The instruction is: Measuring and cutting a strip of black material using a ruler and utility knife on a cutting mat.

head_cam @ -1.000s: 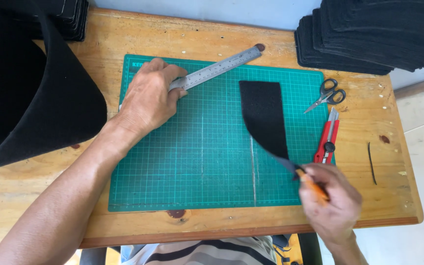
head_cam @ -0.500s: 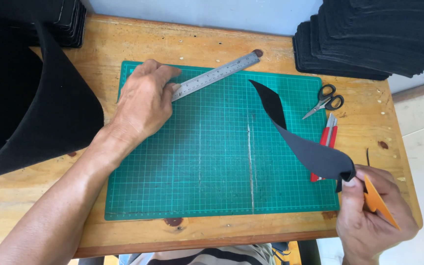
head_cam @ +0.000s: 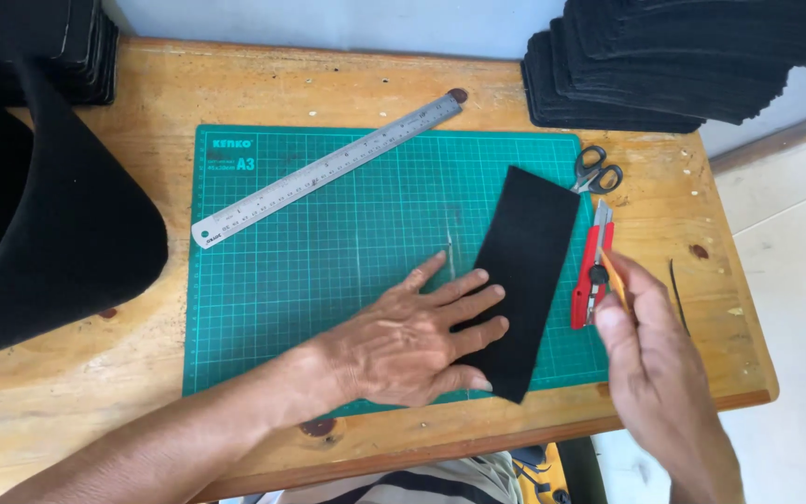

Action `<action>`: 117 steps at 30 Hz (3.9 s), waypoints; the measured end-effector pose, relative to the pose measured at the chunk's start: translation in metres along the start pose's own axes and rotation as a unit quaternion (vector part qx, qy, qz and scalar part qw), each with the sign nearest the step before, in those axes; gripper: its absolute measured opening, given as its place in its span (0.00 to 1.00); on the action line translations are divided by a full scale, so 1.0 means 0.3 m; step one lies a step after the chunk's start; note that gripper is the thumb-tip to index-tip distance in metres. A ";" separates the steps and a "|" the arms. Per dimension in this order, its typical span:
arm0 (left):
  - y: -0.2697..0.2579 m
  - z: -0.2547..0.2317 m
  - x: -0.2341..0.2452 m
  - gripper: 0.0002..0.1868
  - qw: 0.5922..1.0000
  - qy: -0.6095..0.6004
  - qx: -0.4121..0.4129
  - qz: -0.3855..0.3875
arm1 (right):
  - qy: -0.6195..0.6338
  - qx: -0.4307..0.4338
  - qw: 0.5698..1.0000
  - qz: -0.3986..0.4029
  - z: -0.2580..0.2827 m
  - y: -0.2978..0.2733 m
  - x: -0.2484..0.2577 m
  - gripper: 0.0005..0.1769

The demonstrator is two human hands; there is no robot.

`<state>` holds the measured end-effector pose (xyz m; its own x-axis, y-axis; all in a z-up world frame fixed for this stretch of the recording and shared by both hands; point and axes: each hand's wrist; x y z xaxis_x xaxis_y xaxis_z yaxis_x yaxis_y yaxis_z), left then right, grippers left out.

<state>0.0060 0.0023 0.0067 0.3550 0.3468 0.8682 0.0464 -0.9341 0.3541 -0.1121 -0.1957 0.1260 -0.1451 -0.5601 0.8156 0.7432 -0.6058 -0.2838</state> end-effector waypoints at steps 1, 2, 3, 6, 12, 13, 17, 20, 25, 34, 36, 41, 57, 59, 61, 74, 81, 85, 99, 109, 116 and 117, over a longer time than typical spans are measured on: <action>0.000 -0.023 0.009 0.37 1.000 -0.001 -0.003 0.000 | 0.000 -0.002 1.000 -0.003 -0.022 0.027 0.004 0.36; -0.001 -0.046 0.018 0.36 1.000 -0.006 0.014 -0.008 | -0.014 0.040 0.999 -0.020 -0.043 0.055 0.007 0.34; -0.001 -0.066 0.029 0.34 0.999 -0.009 0.032 -0.017 | -0.029 0.083 0.995 -0.037 -0.062 0.085 0.010 0.32; -0.004 -0.141 0.032 0.35 0.998 0.036 0.031 -0.031 | -0.069 0.212 0.975 -0.017 -0.097 0.195 -0.029 0.28; 0.007 -0.195 -0.010 0.35 0.991 0.102 0.073 -0.048 | -0.167 0.159 0.971 0.055 0.026 0.291 -0.139 0.31; 0.012 -0.194 -0.005 0.35 0.991 0.103 0.072 -0.046 | -0.165 0.159 0.972 0.055 0.022 0.285 -0.140 0.31; 0.023 -0.192 -0.008 0.32 0.986 0.102 0.095 -0.095 | -0.210 0.226 0.949 -0.063 -0.006 0.229 -0.132 0.24; 0.035 -0.201 -0.041 0.33 0.981 0.109 0.112 -0.111 | -0.223 0.236 0.943 -0.076 -0.056 0.152 -0.142 0.20; 0.041 -0.199 -0.034 0.37 0.981 0.114 0.116 -0.103 | -0.213 0.286 0.929 -0.098 -0.129 0.108 -0.193 0.18; 0.046 -0.178 -0.051 0.36 0.981 0.116 0.115 -0.104 | -0.214 0.285 0.930 -0.083 -0.033 0.361 -0.217 0.21; 0.047 -0.178 -0.051 0.35 0.981 0.114 0.123 -0.096 | -0.215 0.274 0.935 -0.061 -0.006 0.428 -0.223 0.21; 0.050 -0.170 -0.053 0.35 0.978 0.129 0.125 -0.108 | -0.194 0.292 0.932 -0.090 0.032 0.554 -0.249 0.22; 0.053 -0.164 -0.054 0.39 0.980 0.095 0.123 -0.128 | -0.240 0.242 0.939 -0.046 -0.067 0.157 -0.240 0.24; 0.052 -0.164 -0.045 0.36 0.981 0.090 0.122 -0.124 | -0.236 0.265 0.933 -0.050 -0.060 0.220 -0.264 0.25; 0.053 -0.164 -0.041 0.33 0.981 0.087 0.120 -0.122 | -0.233 0.288 0.927 -0.056 -0.014 0.280 -0.266 0.28; 0.038 -0.167 -0.063 0.37 0.981 0.123 0.130 -0.071 | -0.186 0.312 0.931 -0.050 0.156 0.350 -0.186 0.22; 0.037 -0.175 -0.070 0.38 0.979 0.128 0.108 -0.117 | -0.262 0.280 0.922 -0.058 -0.050 0.119 -0.247 0.22; 0.036 -0.177 -0.091 0.37 0.979 0.137 0.104 -0.112 | -0.267 0.290 0.917 -0.052 0.012 0.190 -0.276 0.25; 0.016 -0.193 -0.112 0.31 0.973 0.112 0.098 -0.175 | -0.221 0.288 0.932 -0.019 0.236 0.369 -0.240 0.20; 0.036 -0.199 -0.053 0.20 0.968 0.101 0.084 -0.213 | -0.298 0.280 0.912 -0.004 0.008 0.115 -0.269 0.25; 0.022 -0.190 -0.126 0.30 0.974 0.135 0.099 -0.150 | -0.241 0.286 0.927 -0.025 0.235 0.359 -0.313 0.22; 0.021 -0.191 -0.126 0.31 0.974 0.140 0.099 -0.145 | -0.231 0.280 0.932 -0.014 0.265 0.393 -0.322 0.22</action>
<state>-0.0605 -0.0118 -0.0039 0.0319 0.5830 0.8118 0.2951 -0.7816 0.5496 0.0415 -0.1682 0.0539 0.0298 -0.1676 0.9854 0.9864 -0.1544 -0.0560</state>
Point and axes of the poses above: each hand's wrist, its own y-axis towards the middle knuckle, its own x-axis out of the back of the hand, z = x × y, and after that the axes turned 6 degrees about -x, right-handed
